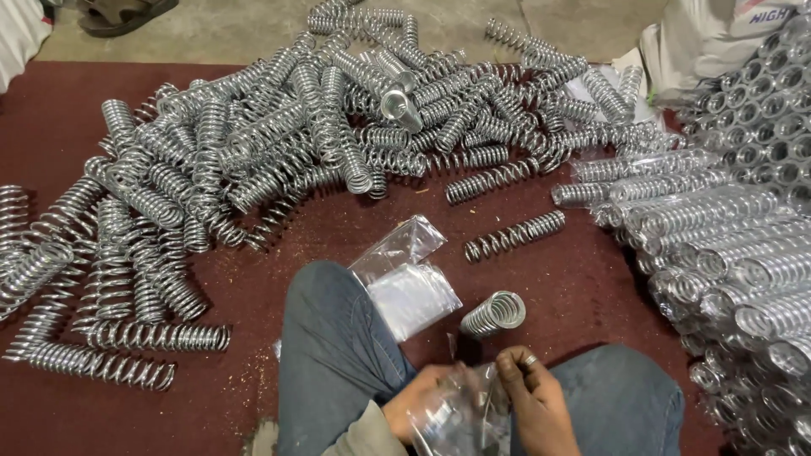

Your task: The person sits on the floor and repeatedly picks up metal coil springs, places them into clear plastic bags, and sets the filled bags aside. The task involves handling loose springs from a large pile and organizing them into individual packages.

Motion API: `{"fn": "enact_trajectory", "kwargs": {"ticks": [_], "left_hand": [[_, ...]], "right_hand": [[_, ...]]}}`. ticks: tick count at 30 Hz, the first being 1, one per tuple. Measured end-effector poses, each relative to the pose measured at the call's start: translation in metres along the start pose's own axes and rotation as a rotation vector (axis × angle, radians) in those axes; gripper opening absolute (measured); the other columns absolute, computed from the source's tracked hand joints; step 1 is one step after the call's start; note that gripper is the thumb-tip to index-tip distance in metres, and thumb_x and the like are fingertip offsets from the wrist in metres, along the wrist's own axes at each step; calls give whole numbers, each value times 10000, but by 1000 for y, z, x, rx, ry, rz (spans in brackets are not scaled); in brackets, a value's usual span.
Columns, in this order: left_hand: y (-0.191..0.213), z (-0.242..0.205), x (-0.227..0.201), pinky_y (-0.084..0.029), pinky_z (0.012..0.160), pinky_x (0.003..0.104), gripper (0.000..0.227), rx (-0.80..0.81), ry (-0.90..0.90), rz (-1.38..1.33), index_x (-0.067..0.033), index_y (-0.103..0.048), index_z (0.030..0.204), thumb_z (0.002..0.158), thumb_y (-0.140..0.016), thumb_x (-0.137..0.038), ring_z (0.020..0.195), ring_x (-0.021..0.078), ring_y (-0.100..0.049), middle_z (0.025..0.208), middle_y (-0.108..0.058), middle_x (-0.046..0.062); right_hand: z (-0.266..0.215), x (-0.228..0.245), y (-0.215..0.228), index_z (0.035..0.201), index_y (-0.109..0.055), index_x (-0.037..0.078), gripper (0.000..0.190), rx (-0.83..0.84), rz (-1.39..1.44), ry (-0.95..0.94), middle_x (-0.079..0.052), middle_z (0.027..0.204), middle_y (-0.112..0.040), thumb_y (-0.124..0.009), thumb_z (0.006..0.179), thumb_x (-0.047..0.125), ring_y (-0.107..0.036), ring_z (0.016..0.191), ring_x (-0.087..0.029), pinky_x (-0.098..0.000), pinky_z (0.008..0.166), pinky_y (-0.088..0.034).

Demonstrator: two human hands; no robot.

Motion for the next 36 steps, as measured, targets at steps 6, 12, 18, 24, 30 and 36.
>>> {"fn": "enact_trajectory", "kwargs": {"ticks": [6, 12, 18, 24, 30, 36], "left_hand": [[29, 30, -21, -519, 652, 345, 120, -196, -275, -579, -58, -580, 1000, 964, -694, -68, 653, 242, -659, 751, -668, 144], [21, 55, -89, -530, 952, 329, 215, -336, -393, 179, -108, -712, 880, 947, -682, -310, 1017, 151, -625, 1305, -558, 63], [92, 146, 3, -478, 622, 297, 367, -401, -264, 299, -50, -663, 884, 1042, -672, -381, 709, 147, -579, 765, -617, 62], [143, 166, 86, -526, 747, 386, 389, -524, 43, 660, -117, -611, 868, 1051, -545, -454, 778, 263, -683, 846, -661, 80], [93, 110, 30, -522, 923, 527, 217, -597, 149, 896, -179, -522, 1029, 1069, -500, -391, 1025, 441, -699, 1127, -555, 75], [18, 68, -55, -516, 1029, 384, 365, -353, -551, 495, -95, -670, 1201, 850, -661, -194, 1159, 254, -667, 1205, -705, 106]], "right_hand": [[16, 1, 7, 931, -749, -26, 179, 122, 179, 24, -129, 770, -696, -686, 933, 142, -662, 737, -225, -371, 688, -558], [58, 97, 18, 816, -674, 86, 68, 44, -486, 518, -28, 815, -669, -676, 868, 43, -645, 735, -146, -282, 658, -507], [143, -38, 18, 945, -748, 21, 214, 202, -149, 154, -179, 787, -725, -591, 983, 160, -634, 715, -306, -401, 675, -483], [214, -239, 35, 1149, -751, -32, 375, 208, -303, 212, -294, 1093, -707, -712, 885, 232, -615, 1060, -377, -550, 945, -488], [242, -354, 32, 1310, -690, 112, 549, 158, -1020, 654, -236, 1427, -595, -749, 863, 424, -508, 1366, -468, -533, 1224, -377], [104, -89, 0, 1203, -698, 173, 459, -158, -505, 87, -113, 1127, -795, -719, 758, 285, -745, 1092, -289, -401, 887, -526]]}}
Point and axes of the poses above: each hand's wrist, its own z-axis towards the middle knuckle, its own y-axis out of the back of the hand, x = y × z, the point moved 6 cm from there along z, towards the middle knuckle
